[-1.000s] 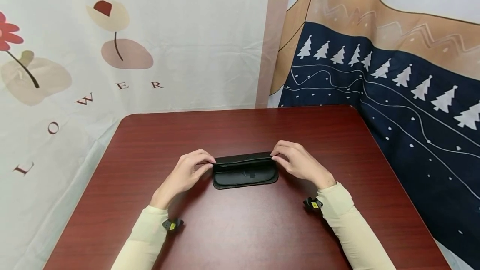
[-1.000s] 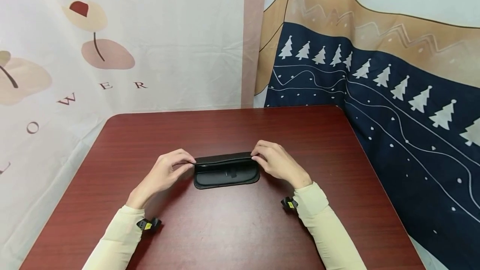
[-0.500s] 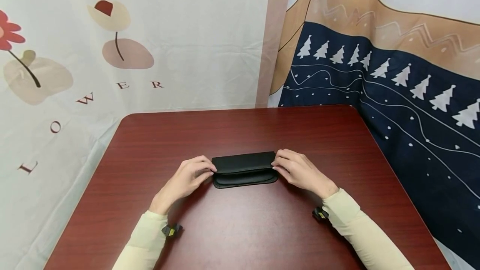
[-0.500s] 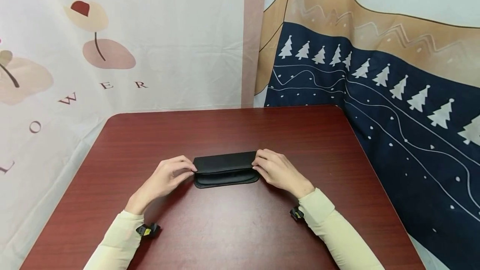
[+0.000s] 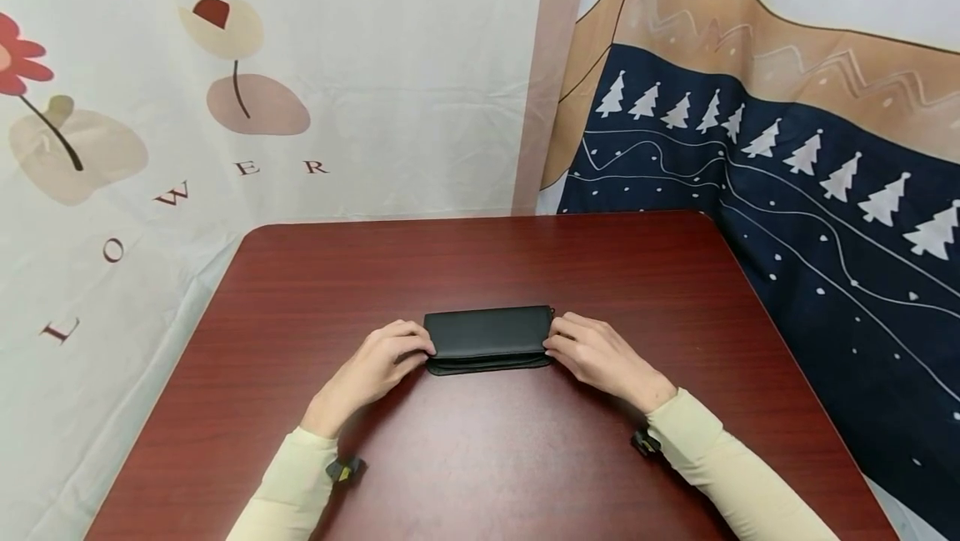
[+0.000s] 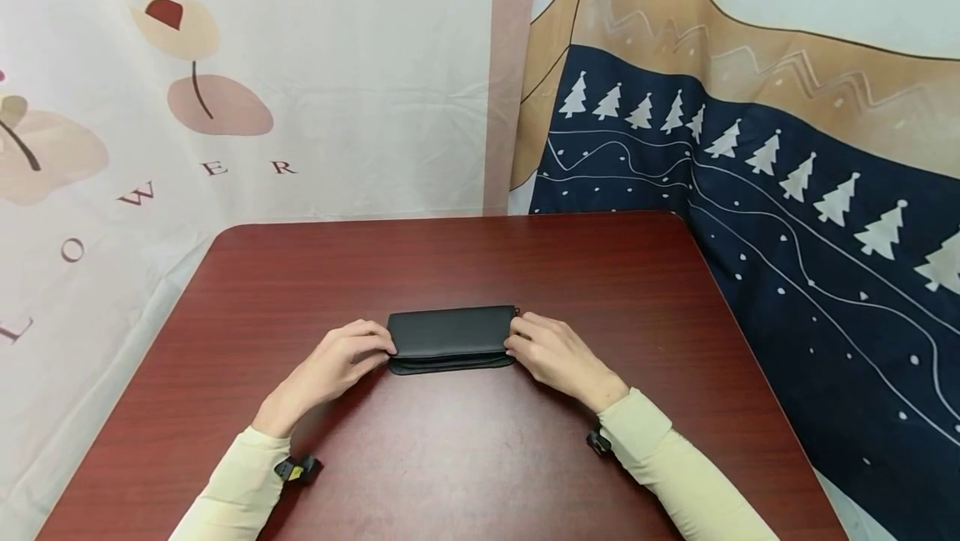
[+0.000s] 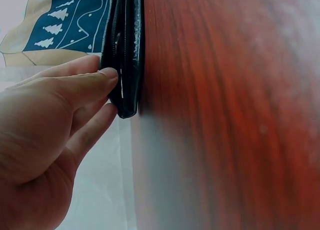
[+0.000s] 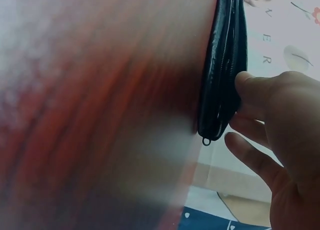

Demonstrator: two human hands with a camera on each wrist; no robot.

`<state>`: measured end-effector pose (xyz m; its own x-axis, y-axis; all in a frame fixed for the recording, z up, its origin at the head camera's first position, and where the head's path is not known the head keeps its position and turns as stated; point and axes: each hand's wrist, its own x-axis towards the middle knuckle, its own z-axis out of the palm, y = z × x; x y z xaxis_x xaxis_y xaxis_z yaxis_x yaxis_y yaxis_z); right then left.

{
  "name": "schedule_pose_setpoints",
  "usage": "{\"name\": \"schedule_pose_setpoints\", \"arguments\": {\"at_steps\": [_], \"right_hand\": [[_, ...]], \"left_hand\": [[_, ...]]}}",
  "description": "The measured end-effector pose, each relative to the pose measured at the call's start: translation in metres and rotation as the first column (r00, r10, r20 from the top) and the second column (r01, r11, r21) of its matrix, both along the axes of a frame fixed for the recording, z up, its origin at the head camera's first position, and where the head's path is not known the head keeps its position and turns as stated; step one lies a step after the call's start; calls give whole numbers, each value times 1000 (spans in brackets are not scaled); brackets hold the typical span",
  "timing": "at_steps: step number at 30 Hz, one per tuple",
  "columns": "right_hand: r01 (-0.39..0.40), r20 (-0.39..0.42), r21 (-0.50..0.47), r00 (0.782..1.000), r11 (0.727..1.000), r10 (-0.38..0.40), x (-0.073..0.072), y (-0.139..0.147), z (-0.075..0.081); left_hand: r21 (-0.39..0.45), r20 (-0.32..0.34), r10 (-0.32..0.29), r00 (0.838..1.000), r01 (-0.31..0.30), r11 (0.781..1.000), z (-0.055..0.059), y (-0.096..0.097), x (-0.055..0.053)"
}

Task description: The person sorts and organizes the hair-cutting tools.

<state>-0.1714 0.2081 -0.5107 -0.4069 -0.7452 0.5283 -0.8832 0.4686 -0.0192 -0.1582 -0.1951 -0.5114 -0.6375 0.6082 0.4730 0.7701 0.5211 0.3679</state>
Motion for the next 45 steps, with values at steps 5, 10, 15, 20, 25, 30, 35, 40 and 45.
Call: {"name": "schedule_pose_setpoints", "arguments": {"at_steps": [5, 10, 15, 20, 25, 30, 35, 40, 45], "right_hand": [[8, -80, 67, 997, 998, -3, 1, -1, -1], [38, -102, 126, 994, 991, -25, 3, -3, -1], [48, -100, 131, 994, 990, -35, 4, -4, -1], [57, -92, 134, 995, 989, -45, 6, -4, 1], [62, -91, 140, 995, 988, -50, 7, -4, 3], [73, -90, 148, 994, 986, -60, 8, -4, 3], [73, -83, 171, 995, 983, -60, 9, -4, 4], [70, -78, 174, 995, 982, -57, 9, -4, 3], [67, -86, 150, 995, 986, -55, 9, -5, 2]], "left_hand": [[-30, 0, -2, 1000, 2, 1000, -1, 1, 0], [-66, -21, -3, 1000, 1, 998, -1, 3, 0], [-84, -27, -12, 1000, 10, 996, 3, 6, 1], [-152, 36, -1, 999, 6, 988, 14, 6, 4], [-192, 140, 55, 989, -27, 981, 28, 8, 10], [-162, 185, 141, 973, -112, 980, 36, 15, 10], [-159, 214, 164, 963, -131, 978, 31, 23, 4], [-163, 227, 152, 962, -116, 980, 24, 29, -1], [-211, 231, 152, 961, -103, 972, 21, 32, -4]]}}
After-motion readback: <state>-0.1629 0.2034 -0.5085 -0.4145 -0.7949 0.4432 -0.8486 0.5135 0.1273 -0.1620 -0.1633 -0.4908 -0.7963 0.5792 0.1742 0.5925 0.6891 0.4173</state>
